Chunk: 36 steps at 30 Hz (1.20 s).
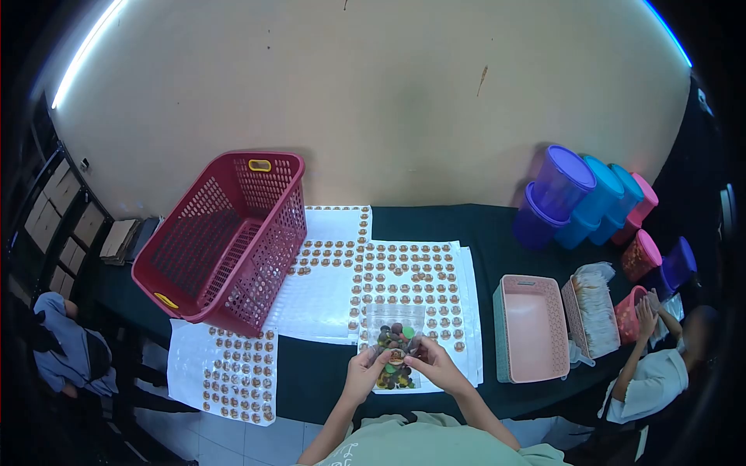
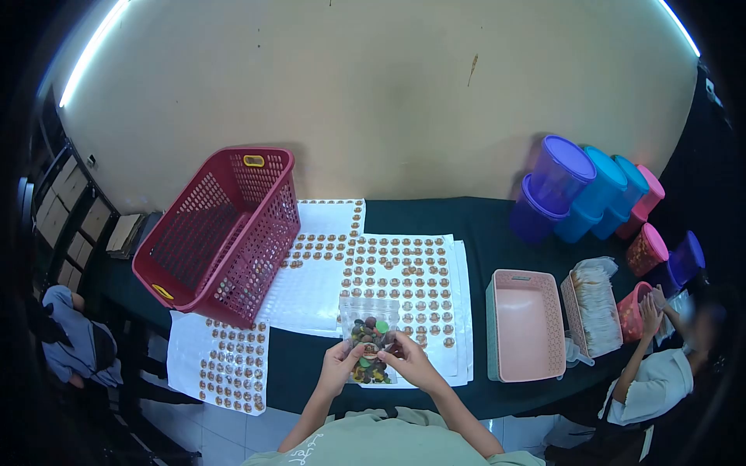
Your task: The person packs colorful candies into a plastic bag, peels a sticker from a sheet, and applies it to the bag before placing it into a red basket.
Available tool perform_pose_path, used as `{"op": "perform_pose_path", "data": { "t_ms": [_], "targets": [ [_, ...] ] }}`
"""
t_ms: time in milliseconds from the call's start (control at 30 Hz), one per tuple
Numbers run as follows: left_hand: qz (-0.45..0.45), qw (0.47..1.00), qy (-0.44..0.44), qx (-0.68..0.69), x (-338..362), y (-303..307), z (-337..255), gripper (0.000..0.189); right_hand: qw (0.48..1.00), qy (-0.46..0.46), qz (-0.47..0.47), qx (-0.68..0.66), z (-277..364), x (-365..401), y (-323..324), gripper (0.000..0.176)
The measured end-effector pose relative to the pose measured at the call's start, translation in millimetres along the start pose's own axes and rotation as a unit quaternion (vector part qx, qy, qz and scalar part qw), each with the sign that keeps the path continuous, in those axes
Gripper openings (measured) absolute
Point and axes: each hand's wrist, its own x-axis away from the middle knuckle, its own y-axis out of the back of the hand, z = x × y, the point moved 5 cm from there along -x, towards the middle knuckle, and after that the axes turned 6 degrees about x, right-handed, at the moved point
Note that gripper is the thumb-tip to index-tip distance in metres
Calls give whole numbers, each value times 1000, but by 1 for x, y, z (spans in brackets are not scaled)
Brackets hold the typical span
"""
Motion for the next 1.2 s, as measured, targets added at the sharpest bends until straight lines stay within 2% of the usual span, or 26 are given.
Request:
{"op": "perform_pose_path", "data": {
  "t_ms": [100, 167, 300, 367, 400, 433, 533, 600, 633, 700, 733, 833, 867, 900, 967, 1033, 1133, 1200],
  "targets": [
    [7, 998, 27, 48, 2, -2, -4, 29, 998, -4, -15, -54, -2, 0, 3, 23],
    [21, 999, -28, -7, 2, -1, -7, 33, 998, -4, -22, -63, 6, 2, 1, 22],
    [16, 999, -30, 16, 2, -6, -13, 35, 999, 5, -37, -38, 5, 1, 0, 20],
    [35, 996, -53, -63, 5, -12, -19, 36, 998, 5, -48, -47, 2, -1, 1, 18],
    [53, 993, -1, -104, 6, -14, -21, 36, 997, 5, -59, -56, 3, -2, 2, 17],
    [53, 993, -3, -104, 4, -12, -24, 36, 997, 7, -58, -55, 8, -3, 3, 17],
    [77, 993, -4, -91, 0, -11, -33, 36, 997, 22, -51, -55, 28, -4, 0, 16],
    [103, 995, -14, 4, 0, -15, -44, 35, 996, 63, -56, -15, 39, -6, -1, 16],
    [105, 994, -16, 3, 0, -16, -45, 35, 996, 66, -57, -15, 39, -6, 0, 16],
    [77, 996, -40, 38, 1, -14, -47, 32, 998, 60, -24, -13, 35, -6, 1, 20],
    [60, 997, -18, 47, 1, -11, -46, 32, 998, 38, -23, -43, 32, -7, 3, 22],
    [27, 999, -35, 3, 0, -6, -40, 30, 998, 31, -24, -40, 41, -4, -3, 24],
    [29, 999, -35, -7, 0, -7, -41, 30, 997, 56, -49, 17, 42, -4, -5, 26],
    [29, 999, -37, -6, 1, -9, -44, 30, 997, 57, -48, 18, 39, -5, -6, 26],
    [36, 995, -61, -75, 1, -12, -52, 31, 989, 78, -93, 86, 38, -6, -3, 29],
    [41, 995, -64, -58, 0, -14, -53, 31, 988, 90, -99, 77, 40, -8, -2, 28],
    [38, 998, -51, -22, 1, -16, -47, 33, 995, 62, -78, 18, 32, -5, 0, 25],
    [35, 998, -44, -33, 2, -14, -40, 35, 998, -3, -58, -38, 31, 0, 0, 21]
  ]
}}
